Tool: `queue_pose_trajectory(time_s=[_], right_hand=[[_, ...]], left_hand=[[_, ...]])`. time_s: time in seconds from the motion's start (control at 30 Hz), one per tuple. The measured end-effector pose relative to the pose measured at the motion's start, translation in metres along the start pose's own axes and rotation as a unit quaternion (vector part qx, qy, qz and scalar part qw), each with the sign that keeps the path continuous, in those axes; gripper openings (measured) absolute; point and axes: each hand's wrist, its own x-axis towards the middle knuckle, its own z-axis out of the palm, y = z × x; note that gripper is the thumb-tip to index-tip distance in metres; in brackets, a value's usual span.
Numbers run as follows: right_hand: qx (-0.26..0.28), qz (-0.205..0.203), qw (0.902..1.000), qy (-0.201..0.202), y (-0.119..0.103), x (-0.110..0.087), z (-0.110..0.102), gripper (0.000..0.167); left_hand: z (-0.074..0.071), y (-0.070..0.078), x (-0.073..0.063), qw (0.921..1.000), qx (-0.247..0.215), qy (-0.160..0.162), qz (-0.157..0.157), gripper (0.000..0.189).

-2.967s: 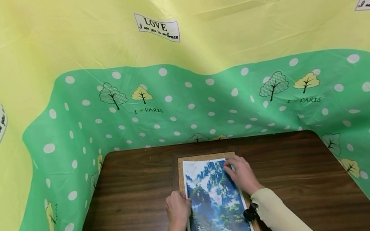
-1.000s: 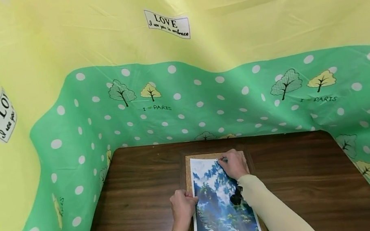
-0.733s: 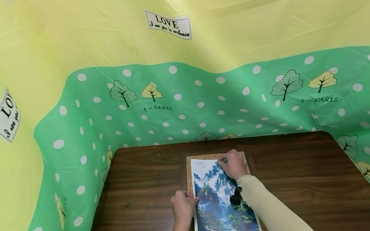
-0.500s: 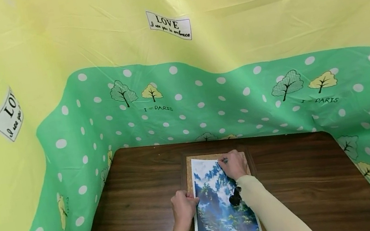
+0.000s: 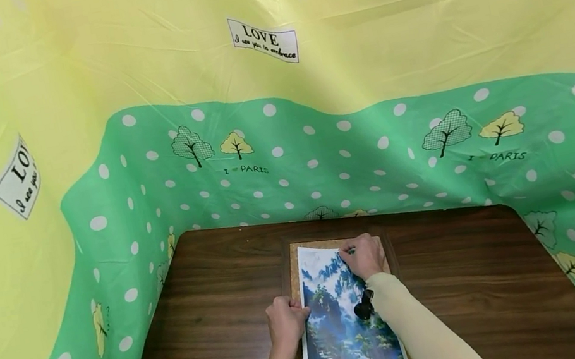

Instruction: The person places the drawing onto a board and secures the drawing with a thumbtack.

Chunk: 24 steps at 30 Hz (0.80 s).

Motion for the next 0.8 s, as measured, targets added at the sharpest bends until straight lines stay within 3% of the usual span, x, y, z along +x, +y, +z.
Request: queue_pose_trajectory(time_s=[0.37,0.8], right_hand=[[0.035,0.008,0.9993,0.005,0.0023,0.0005,0.0012,0.007],[0.045,0.046,0.9978,0.015,0.0011,0.0046,0.0036,0.007]], left_hand=[[-0.0002,-0.0020,-0.0010,0.9999,-0.012,0.004,0.010,0.035],[-0.0010,0.0001,-0.0017,0.9998,-0.004,0.011,0.019,0.034]])
